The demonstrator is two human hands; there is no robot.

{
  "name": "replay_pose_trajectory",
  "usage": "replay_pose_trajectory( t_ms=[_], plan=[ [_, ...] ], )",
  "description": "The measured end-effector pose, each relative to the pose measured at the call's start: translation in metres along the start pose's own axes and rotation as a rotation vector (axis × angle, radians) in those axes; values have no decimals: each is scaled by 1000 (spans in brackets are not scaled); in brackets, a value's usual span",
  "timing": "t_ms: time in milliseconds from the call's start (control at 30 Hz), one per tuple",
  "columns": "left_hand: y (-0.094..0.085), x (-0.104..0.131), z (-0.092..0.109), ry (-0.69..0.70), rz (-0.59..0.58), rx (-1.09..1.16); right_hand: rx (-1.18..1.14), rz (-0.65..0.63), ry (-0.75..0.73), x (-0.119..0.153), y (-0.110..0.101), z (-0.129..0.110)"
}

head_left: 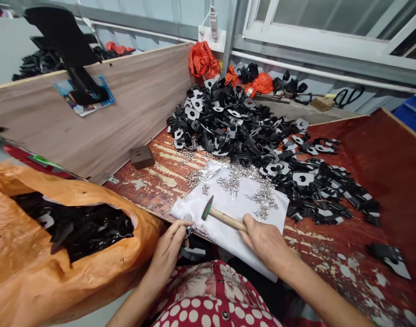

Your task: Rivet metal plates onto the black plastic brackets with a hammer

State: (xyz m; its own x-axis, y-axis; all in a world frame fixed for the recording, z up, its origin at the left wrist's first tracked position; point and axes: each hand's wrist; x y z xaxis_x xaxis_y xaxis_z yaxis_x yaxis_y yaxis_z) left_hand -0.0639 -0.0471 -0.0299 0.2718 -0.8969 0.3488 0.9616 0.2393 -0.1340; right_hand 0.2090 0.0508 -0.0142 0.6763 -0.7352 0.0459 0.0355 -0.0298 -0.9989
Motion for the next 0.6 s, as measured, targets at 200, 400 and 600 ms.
replay_pose_trajectory(
  t_ms=[200, 400, 600],
  plan=[
    [20, -21, -11, 139, -12, -127, -268, 164, -47, 34, -21, -7],
    [21, -20, -15, 198, 49, -179, -348, 395, -109, 42, -25, -31],
    [22, -20, -19, 219, 62, -179, -268, 425, -110, 41, -7, -40]
  ],
)
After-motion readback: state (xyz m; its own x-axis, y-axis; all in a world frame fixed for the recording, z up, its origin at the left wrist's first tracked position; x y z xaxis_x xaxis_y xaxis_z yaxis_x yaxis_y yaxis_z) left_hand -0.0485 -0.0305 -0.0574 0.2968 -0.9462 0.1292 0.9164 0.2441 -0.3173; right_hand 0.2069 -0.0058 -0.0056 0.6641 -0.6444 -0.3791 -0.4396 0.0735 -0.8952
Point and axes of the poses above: each hand's wrist, its own x-axis away from the middle knuckle, its own y-axis out of the palm, z = x × y, and after that the axes turned 4 degrees about -y, right-handed
